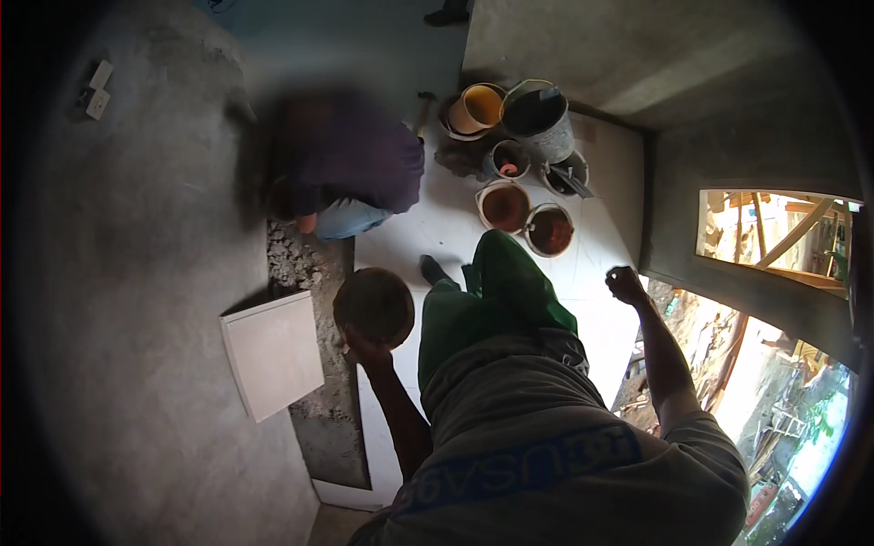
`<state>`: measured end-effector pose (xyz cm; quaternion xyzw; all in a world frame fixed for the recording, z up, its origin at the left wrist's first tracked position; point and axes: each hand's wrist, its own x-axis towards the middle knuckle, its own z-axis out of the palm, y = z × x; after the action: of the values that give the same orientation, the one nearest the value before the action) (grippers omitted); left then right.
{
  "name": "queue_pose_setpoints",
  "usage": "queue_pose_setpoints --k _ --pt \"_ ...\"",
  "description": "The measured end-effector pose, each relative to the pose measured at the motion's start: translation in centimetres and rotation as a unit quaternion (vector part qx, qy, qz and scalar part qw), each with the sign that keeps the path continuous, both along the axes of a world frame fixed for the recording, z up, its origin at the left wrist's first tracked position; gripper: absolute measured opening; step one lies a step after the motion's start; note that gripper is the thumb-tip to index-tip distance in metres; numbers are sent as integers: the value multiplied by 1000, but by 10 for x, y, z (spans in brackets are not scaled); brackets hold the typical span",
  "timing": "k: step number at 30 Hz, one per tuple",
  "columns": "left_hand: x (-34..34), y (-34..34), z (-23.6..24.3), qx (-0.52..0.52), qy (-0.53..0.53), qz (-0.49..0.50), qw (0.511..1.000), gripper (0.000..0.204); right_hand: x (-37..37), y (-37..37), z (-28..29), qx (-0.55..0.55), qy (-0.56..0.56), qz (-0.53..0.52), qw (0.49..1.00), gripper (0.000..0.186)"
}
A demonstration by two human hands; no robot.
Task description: The person applies concrete from a small bucket onto a wall using a trowel, spreading the material along the corner and edge of the wall while crouched.
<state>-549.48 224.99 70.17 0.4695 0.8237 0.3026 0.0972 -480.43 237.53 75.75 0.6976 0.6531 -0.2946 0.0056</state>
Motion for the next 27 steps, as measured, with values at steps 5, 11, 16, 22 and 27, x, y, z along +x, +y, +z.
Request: queue_pose_setpoints --k 5,11,16,22,27 --pt "-2 172 107 65 -633 324 700 50 -12 -49 -24 -161 57 -305 937 14" --pt "11 318 178 -53 -628 282 724 44 -44 4 -73 -134 55 -350 925 7" --pt "45 432 188 -116 -662 197 714 42 -47 238 -83 39 20 -330 943 32" --pt "85 550 224 -119 -643 232 721 40 -146 599 114 370 62 -251 892 89" --pt "117 647 271 -96 -672 93 729 36 -215 749 250 564 81 -232 789 116"
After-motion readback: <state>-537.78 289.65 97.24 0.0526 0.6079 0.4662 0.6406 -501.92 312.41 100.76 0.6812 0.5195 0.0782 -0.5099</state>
